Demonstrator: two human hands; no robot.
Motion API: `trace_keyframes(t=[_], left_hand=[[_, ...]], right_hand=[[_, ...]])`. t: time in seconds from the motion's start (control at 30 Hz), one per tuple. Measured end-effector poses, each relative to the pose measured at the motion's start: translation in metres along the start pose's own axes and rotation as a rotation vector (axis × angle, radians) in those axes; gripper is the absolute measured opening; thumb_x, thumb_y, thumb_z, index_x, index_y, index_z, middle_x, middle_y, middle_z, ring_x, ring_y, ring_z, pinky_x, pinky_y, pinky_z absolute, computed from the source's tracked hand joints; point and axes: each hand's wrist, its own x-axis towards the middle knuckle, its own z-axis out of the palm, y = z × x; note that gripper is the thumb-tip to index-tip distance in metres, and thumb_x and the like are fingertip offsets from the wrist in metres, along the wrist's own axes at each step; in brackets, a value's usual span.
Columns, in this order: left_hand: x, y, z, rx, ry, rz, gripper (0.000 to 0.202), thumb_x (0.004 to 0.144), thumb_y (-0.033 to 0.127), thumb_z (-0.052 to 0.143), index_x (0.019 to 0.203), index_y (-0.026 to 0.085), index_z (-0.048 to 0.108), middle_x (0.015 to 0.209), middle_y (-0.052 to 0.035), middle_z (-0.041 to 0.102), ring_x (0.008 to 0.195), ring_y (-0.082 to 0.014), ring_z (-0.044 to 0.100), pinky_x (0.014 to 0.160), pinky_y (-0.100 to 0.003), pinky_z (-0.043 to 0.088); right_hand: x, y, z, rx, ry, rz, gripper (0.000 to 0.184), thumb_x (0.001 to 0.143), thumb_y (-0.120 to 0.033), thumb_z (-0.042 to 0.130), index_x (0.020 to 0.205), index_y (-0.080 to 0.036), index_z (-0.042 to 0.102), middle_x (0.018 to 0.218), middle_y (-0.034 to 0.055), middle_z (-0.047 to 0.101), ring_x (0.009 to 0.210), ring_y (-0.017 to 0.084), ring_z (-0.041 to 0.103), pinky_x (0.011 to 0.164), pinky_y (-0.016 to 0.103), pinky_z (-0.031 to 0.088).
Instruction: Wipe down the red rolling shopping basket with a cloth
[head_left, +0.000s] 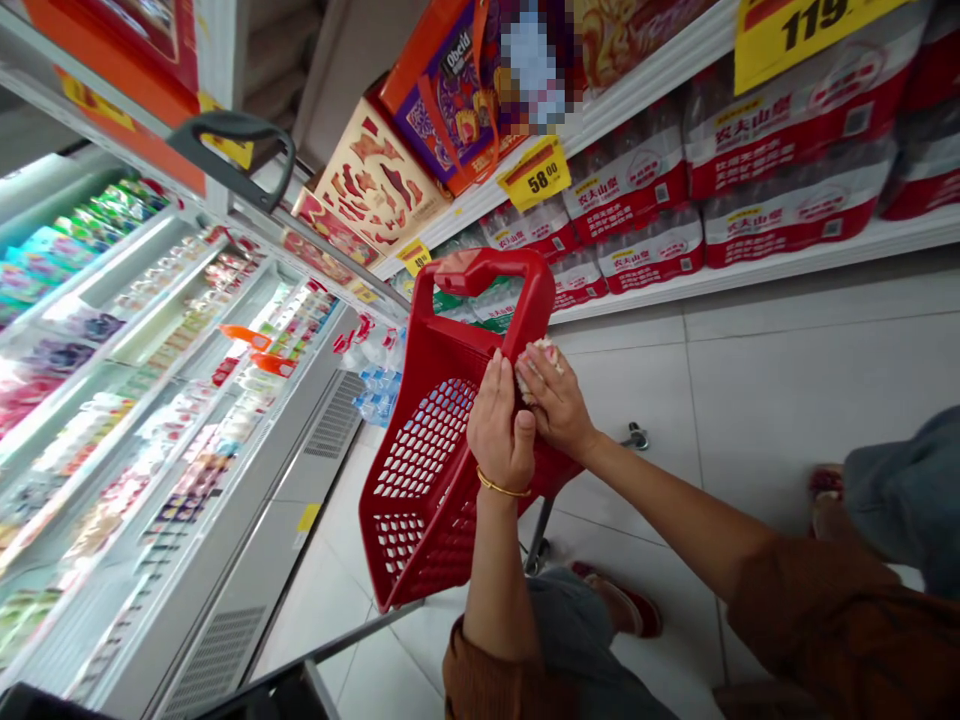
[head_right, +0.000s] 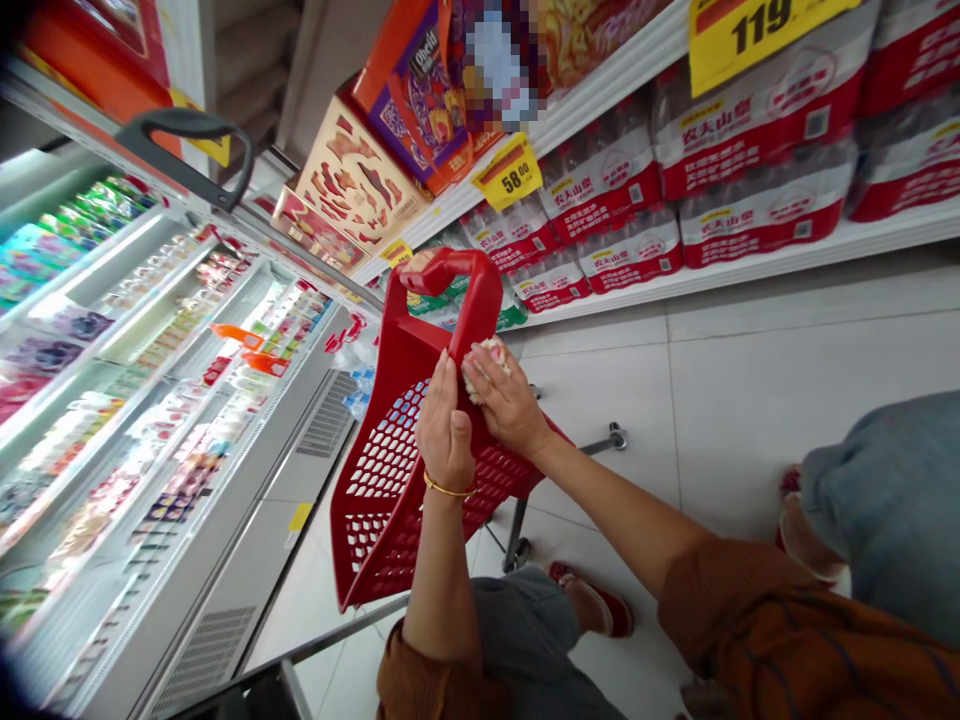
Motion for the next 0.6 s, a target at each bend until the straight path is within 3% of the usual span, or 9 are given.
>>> trace_keyframes(t=[0.13, 0.4, 0.6], left_hand=[[0.0, 0.001, 0.001, 0.017, 0.002, 0.008, 0.062, 0.1, 0.049, 0.021, 0.145, 0.009, 0.037, 0.15, -0.0175, 0.04, 0.142, -0.0244, 0.035, 0.116, -0.043, 0.032], [0.0, -0.001, 0.003, 0.012, 0.018, -0.004, 0.055, 0.102, 0.039, 0.022, 0.147, 0.011, 0.036, 0.151, -0.015, 0.039, 0.142, -0.0222, 0.035, 0.116, -0.041, 0.032], [-0.001, -0.004, 0.007, 0.004, 0.051, -0.025, 0.052, 0.103, 0.034, 0.018, 0.146, 0.014, 0.039, 0.15, -0.0122, 0.042, 0.141, -0.02, 0.037, 0.116, -0.039, 0.033]], right_hand=[[-0.018, 0.001, 0.002, 0.041, 0.016, -0.013, 0.059, 0.098, -0.021, 0.035, 0.154, -0.024, 0.016, 0.151, 0.0124, 0.04, 0.143, 0.025, 0.034, 0.116, 0.057, 0.031], [-0.065, 0.014, 0.007, 0.013, -0.079, 0.036, 0.062, 0.095, -0.012, 0.035, 0.153, -0.027, 0.017, 0.15, 0.0131, 0.043, 0.138, 0.025, 0.042, 0.113, 0.061, 0.033], [-0.109, 0.024, 0.01, 0.012, -0.061, 0.048, 0.068, 0.092, -0.002, 0.036, 0.153, -0.026, 0.018, 0.151, 0.0152, 0.04, 0.141, 0.025, 0.037, 0.111, 0.061, 0.037]])
